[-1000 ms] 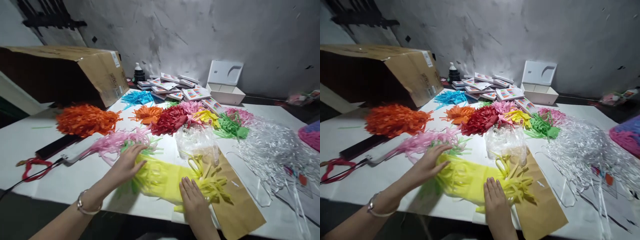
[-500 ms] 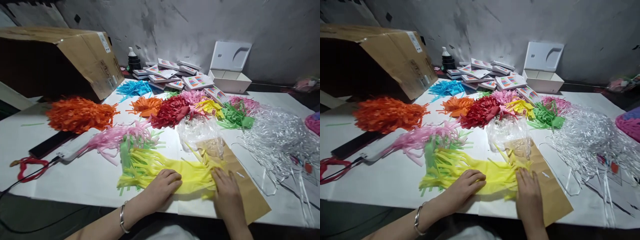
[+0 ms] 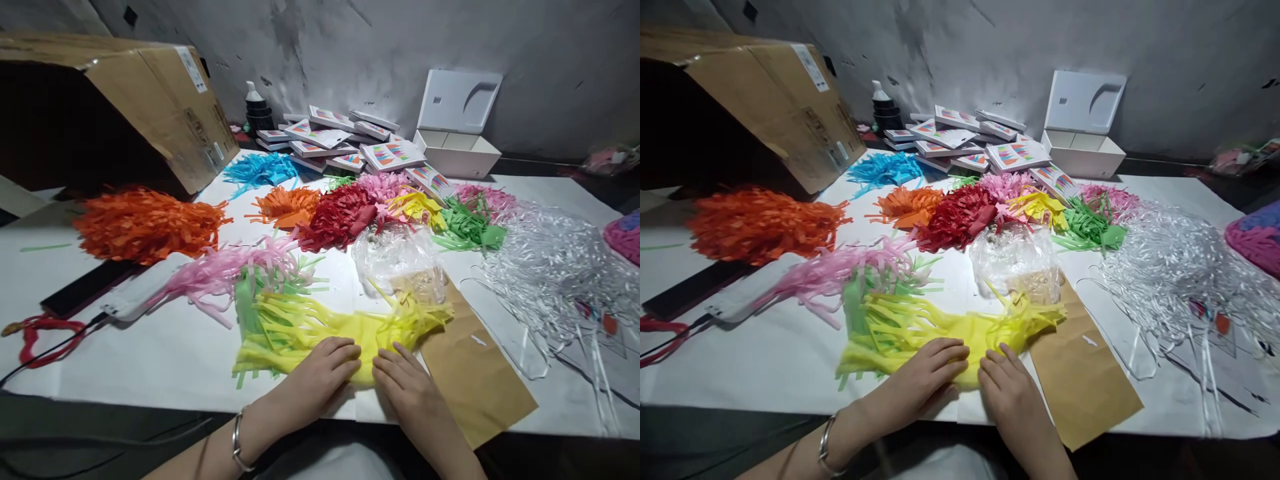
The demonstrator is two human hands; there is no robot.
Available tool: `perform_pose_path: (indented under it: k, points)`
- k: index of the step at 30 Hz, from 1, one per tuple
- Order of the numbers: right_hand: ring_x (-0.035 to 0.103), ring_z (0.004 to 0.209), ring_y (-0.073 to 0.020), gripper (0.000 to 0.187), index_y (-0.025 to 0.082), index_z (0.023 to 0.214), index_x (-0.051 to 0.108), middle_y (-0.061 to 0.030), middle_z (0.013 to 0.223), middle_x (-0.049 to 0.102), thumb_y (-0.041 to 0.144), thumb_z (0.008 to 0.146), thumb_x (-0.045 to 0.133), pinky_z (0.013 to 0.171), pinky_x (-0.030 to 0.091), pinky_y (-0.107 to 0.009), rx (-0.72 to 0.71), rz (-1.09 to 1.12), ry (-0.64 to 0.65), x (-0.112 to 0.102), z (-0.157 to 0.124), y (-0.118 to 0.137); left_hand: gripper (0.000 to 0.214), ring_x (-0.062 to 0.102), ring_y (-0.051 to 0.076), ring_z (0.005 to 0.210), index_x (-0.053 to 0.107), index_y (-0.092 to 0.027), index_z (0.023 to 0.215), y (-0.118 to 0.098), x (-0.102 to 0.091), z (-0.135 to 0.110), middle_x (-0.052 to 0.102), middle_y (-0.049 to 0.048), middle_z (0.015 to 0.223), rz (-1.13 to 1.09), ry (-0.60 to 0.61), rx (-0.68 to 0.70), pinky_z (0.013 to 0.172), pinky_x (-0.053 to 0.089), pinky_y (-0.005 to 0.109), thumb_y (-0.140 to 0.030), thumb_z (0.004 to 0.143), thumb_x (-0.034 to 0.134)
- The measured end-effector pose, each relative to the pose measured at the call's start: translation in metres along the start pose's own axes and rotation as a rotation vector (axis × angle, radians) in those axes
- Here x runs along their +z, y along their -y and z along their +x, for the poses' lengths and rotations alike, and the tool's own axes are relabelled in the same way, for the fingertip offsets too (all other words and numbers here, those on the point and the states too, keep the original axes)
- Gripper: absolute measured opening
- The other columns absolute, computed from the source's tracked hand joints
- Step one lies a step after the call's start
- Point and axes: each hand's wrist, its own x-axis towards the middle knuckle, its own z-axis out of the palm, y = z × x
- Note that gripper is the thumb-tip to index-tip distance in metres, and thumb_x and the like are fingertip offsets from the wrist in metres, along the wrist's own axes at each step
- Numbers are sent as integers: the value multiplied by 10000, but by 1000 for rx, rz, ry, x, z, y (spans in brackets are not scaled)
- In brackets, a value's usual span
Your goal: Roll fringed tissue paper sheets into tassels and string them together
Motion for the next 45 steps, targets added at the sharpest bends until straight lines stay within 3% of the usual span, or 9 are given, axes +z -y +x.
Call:
perform_pose_path:
  k: [8, 14, 18, 22, 27, 31, 36, 40, 45]
  points:
    - [666, 947, -202, 216, 192, 1093, 644, -43, 1037, 739, 206, 1052, 432, 992, 363, -425, 155, 21, 32, 6, -11, -4, 212, 585, 277, 1261, 625, -180, 1157, -3, -1, -4, 713, 120, 1199, -97, -43, -40, 1072, 467, 464, -161, 1005, 479]
    - [587, 1219, -233, 284, 170, 1000, 650, -81, 1130, 724, 54, 991, 391, 1139, 270, -455, 78, 1, -1, 9, -3, -10, 266, 608, 253, 1253, 638, -187, 1160, 0, 1, -2, 730, 113, 1215, -154, -52, -61, 1072, 462, 443, -118, 1010, 430]
    - [621, 992, -207, 258, 206, 900, 642, -17, 822, 672, 127, 998, 417, 1057, 320, -440, 183, 142, 41, 4, 7, -20, 299, 644, 241, 1211, 639, -192, 1168, 4, 1, -3, 745, 110, 1182, -187, -50, -138, 1040, 496, 412, -87, 969, 441]
    - [575, 837, -192, 260, 224, 834, 622, 8, 778, 629, 174, 1019, 445, 943, 324, -419, 378, 167, 115, 2, 17, -25, 248, 718, 239, 1020, 675, -192, 1085, 5, 1, 4, 774, 107, 1084, -170, -102, -272, 893, 567, 371, -143, 982, 455]
    - [583, 946, -217, 101, 232, 885, 627, -1, 925, 673, 217, 971, 576, 1001, 279, -450, 307, 184, 78, 6, 25, -21, 253, 724, 241, 918, 698, -184, 1033, 3, -3, 10, 783, 101, 1010, -143, -109, -307, 826, 574, 365, -166, 979, 451]
    - [581, 873, -182, 181, 221, 830, 589, 16, 838, 639, 134, 974, 522, 958, 320, -403, 338, 244, 106, 6, 25, -22, 250, 727, 223, 953, 702, -203, 1049, 7, -6, 6, 784, 81, 1052, -220, -101, -344, 850, 568, 331, -204, 985, 461]
    - [578, 802, -176, 260, 232, 816, 579, 31, 761, 625, 220, 1041, 450, 886, 349, -366, 391, 173, 128, 12, 23, -30, 250, 712, 246, 840, 684, -190, 931, 12, -8, 11, 762, 80, 884, -70, -66, -534, 766, 544, 346, -230, 989, 444]
    - [553, 748, -206, 374, 219, 731, 545, -1, 712, 627, 288, 1068, 398, 844, 327, -399, 445, 32, 81, 28, 28, -31, 248, 688, 244, 811, 628, -195, 825, 10, -14, 29, 725, 80, 835, 158, 71, -683, 704, 490, 319, -223, 988, 443]
    - [547, 727, -216, 341, 219, 728, 570, -9, 676, 614, 293, 1043, 463, 815, 334, -406, 481, -76, 75, 35, 38, -30, 218, 688, 239, 766, 605, -197, 817, 9, -18, 41, 721, 84, 811, 231, 124, -736, 635, 431, 297, -209, 972, 451]
